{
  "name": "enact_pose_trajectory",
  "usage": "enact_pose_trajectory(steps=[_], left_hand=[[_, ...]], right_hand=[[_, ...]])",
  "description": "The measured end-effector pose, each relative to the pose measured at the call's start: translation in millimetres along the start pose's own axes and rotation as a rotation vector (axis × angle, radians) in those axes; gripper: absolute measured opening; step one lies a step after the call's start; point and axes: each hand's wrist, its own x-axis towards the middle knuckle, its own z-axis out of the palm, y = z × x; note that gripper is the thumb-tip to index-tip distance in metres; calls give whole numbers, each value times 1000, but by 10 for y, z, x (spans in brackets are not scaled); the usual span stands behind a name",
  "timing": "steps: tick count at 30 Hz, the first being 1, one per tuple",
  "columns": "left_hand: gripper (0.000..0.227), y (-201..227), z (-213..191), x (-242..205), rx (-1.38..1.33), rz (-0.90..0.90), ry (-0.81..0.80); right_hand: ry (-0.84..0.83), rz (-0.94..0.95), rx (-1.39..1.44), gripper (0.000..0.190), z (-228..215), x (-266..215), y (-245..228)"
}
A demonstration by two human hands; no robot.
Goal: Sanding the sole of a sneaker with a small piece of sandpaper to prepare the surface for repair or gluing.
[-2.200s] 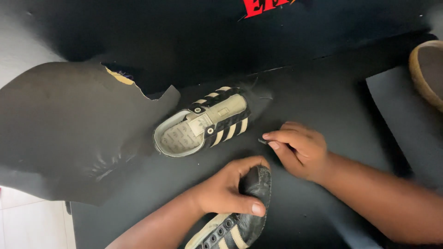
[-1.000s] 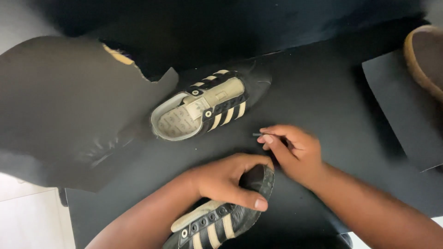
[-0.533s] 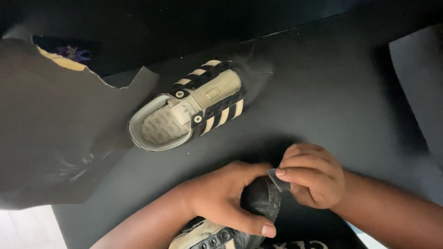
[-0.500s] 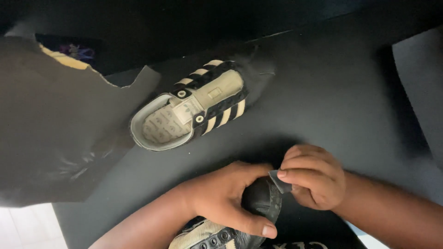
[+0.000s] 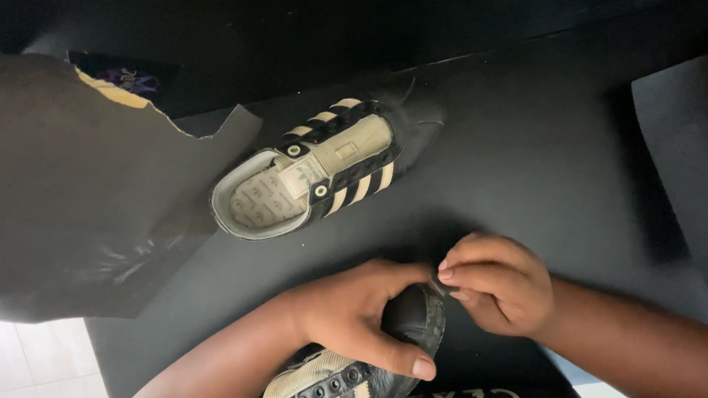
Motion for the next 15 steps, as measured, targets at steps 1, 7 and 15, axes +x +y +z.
enact_pose_trajectory(steps=[1, 7, 15], left_hand=[[70, 13, -5, -3, 0, 0, 3], [76, 57, -27, -3, -6, -38, -18], [66, 40, -21, -8, -51, -8, -2]], right_hand=[[-2, -2, 2, 19, 2, 8, 1], [-38, -69, 12, 19, -1, 16, 19], [-109, -137, 25, 17, -22, 42, 28]])
